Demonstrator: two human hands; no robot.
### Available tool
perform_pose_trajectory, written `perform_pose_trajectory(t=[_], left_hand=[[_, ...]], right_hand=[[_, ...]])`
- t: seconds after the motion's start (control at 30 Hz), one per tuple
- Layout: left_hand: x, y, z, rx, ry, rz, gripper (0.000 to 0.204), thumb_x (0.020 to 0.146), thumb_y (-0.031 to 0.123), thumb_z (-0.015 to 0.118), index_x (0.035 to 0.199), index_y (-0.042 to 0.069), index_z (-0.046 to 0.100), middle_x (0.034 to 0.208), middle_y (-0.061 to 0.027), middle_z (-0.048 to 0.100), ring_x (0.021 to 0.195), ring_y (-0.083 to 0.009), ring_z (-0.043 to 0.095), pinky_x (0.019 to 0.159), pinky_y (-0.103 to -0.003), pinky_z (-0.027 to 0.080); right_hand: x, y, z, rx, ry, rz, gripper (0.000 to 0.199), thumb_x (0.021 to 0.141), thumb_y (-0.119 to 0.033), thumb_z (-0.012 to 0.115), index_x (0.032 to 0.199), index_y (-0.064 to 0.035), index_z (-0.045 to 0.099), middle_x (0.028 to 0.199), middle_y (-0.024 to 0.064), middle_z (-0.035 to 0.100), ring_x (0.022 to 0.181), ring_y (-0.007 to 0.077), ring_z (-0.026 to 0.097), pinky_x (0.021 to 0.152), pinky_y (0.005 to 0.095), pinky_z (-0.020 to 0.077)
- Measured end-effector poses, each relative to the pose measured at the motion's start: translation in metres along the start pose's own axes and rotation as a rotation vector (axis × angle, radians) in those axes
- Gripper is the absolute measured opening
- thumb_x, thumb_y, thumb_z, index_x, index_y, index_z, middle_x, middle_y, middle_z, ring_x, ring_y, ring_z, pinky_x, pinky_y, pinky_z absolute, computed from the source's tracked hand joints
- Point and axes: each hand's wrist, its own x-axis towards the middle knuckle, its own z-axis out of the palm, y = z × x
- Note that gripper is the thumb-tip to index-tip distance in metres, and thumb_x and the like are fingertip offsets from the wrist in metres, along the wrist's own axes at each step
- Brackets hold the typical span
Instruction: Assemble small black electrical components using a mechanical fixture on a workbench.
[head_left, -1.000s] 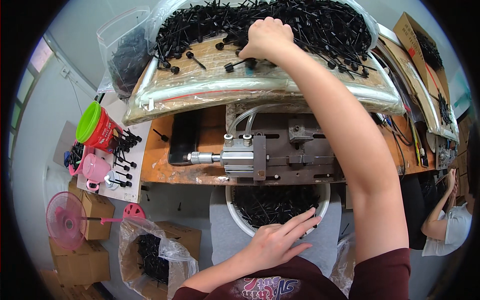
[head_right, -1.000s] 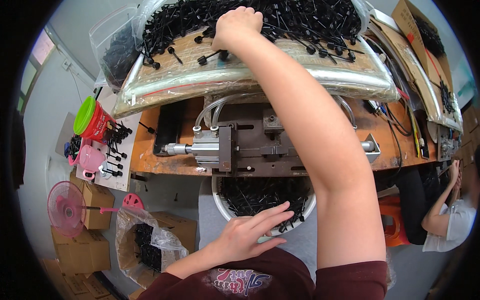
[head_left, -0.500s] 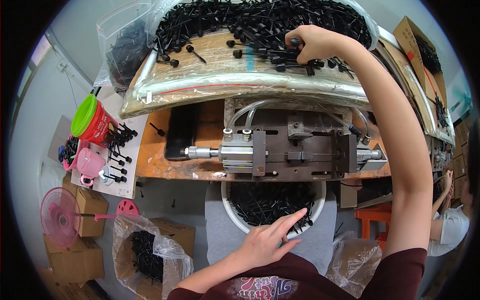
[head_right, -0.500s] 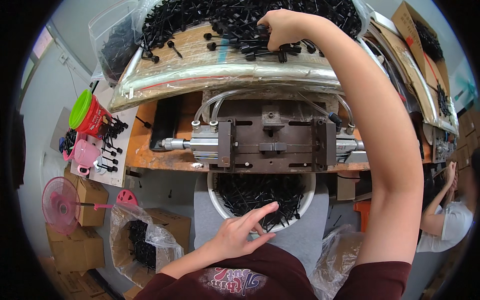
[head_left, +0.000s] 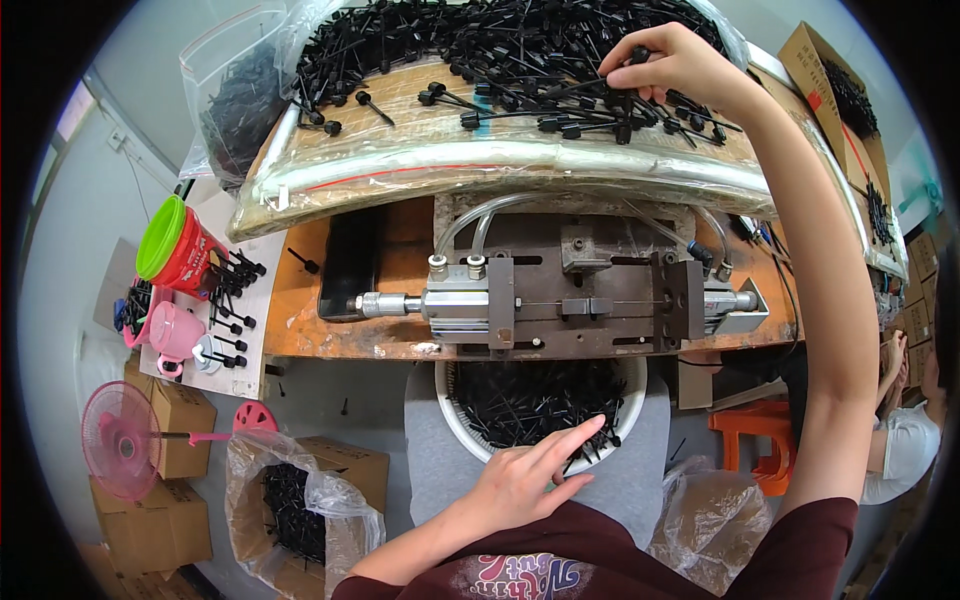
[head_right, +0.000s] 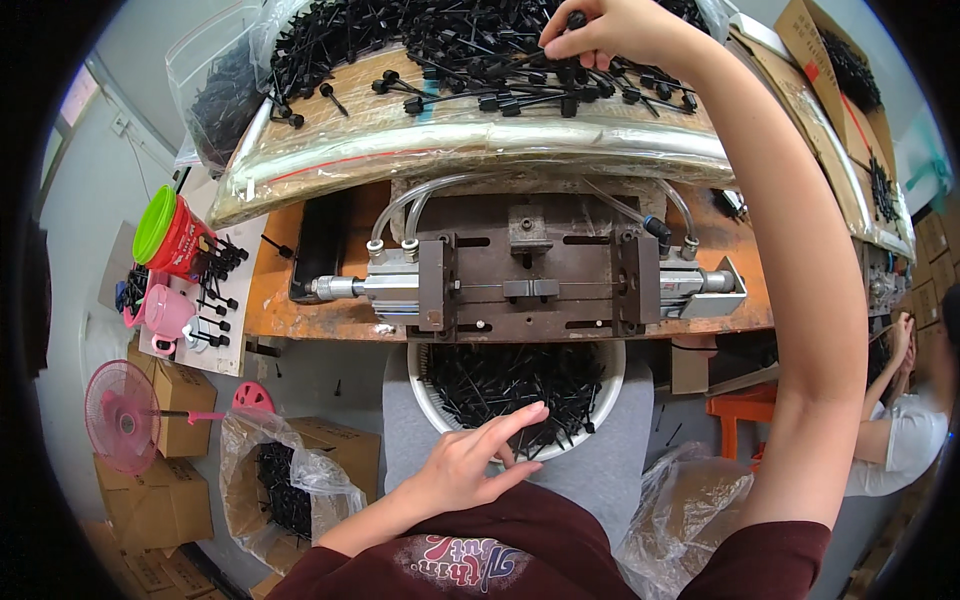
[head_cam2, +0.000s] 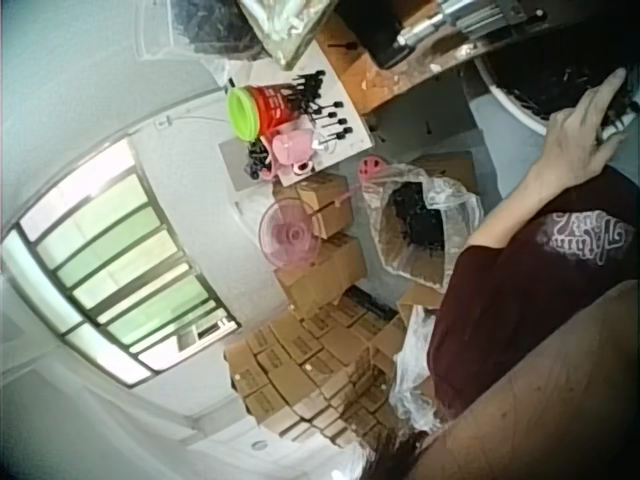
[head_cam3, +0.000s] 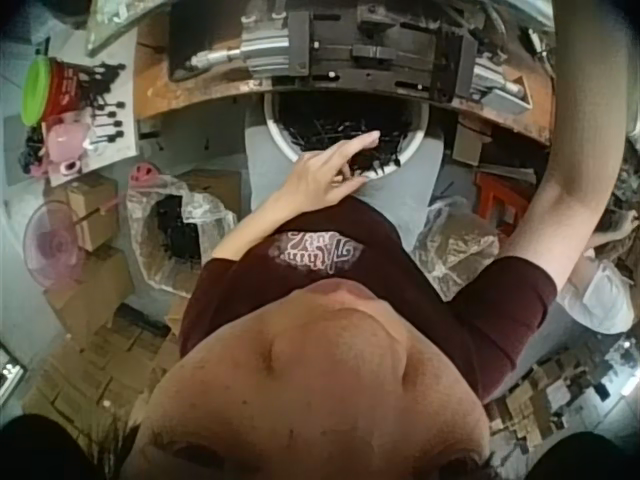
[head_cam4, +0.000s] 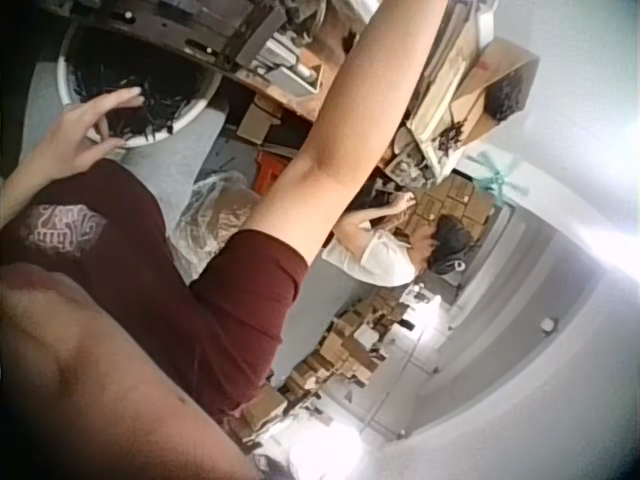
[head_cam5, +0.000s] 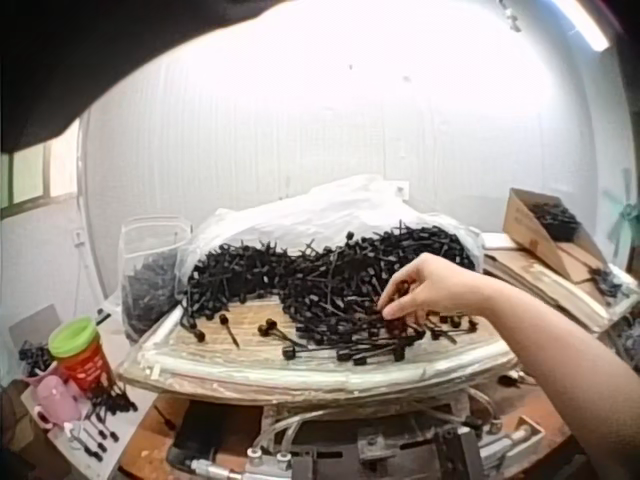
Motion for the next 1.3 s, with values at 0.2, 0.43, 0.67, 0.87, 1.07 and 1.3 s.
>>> perform_pose_trajectory(t=[0.2,0.43,0.67,0.87,1.07,1.3], left_hand=[[0.002,0.001,0.000,-0.011,-0.008,0.017,0.072,0.077,0.009,0.077,0.138,0.002,0.041,0.129,-0.0136,0.060,0.064,-0.0125,0.067,0.056,-0.025,0.053],[0.003,0.003,-0.001,0.053,0.012,0.049,0.070,0.076,0.010,0.077,0.136,0.002,0.044,0.127,-0.0129,0.061,0.068,-0.0136,0.068,0.056,-0.025,0.053],[0.024,0.011,-0.018,0.157,0.125,0.178,0.066,0.073,0.008,0.079,0.131,-0.001,0.051,0.127,-0.0142,0.061,0.093,-0.0241,0.066,0.078,-0.032,0.053],[0.079,0.032,-0.065,-0.144,0.446,0.121,0.070,0.077,0.004,0.075,0.138,-0.002,0.042,0.141,-0.0176,0.047,0.125,-0.0252,0.050,0.101,-0.037,0.044],[0.197,0.007,-0.103,0.016,0.690,0.254,0.077,0.079,0.020,0.077,0.141,-0.004,0.038,0.135,-0.0223,0.048,0.127,-0.0292,0.048,0.105,-0.042,0.041],[0.250,0.038,-0.123,-0.533,0.360,0.220,0.079,0.087,0.027,0.072,0.146,-0.002,0.027,0.139,-0.0254,0.042,0.120,-0.0303,0.050,0.097,-0.041,0.044]], right_hand=[[-0.007,0.021,-0.007,0.249,0.161,0.017,0.018,0.088,-0.017,0.069,0.101,-0.0039,0.069,0.083,0.0020,0.065,0.074,0.0068,0.063,0.075,0.0204,0.0542],[-0.025,-0.020,-0.015,0.443,0.404,0.113,0.014,0.087,-0.003,0.064,0.099,0.0028,0.067,0.085,0.0128,0.069,0.074,0.0162,0.067,0.067,0.0259,0.0546],[-0.028,0.001,-0.017,0.874,0.535,0.100,0.010,0.086,-0.003,0.066,0.093,0.0039,0.066,0.084,0.0119,0.067,0.077,0.0186,0.067,0.073,0.0273,0.0555],[-0.035,0.034,-0.006,0.915,0.442,-0.118,0.026,0.092,-0.008,0.061,0.116,0.0039,0.063,0.112,0.0132,0.065,0.093,0.0133,0.065,0.087,0.0227,0.0539],[-0.041,0.022,0.002,1.064,0.464,-0.105,0.028,0.093,-0.007,0.059,0.118,0.0062,0.060,0.112,0.0136,0.065,0.095,0.0143,0.065,0.090,0.0238,0.0534],[-0.076,-0.011,0.009,1.117,0.342,-0.146,0.028,0.094,-0.008,0.058,0.118,0.0065,0.059,0.108,0.0121,0.065,0.092,0.0114,0.065,0.085,0.0206,0.0547]])
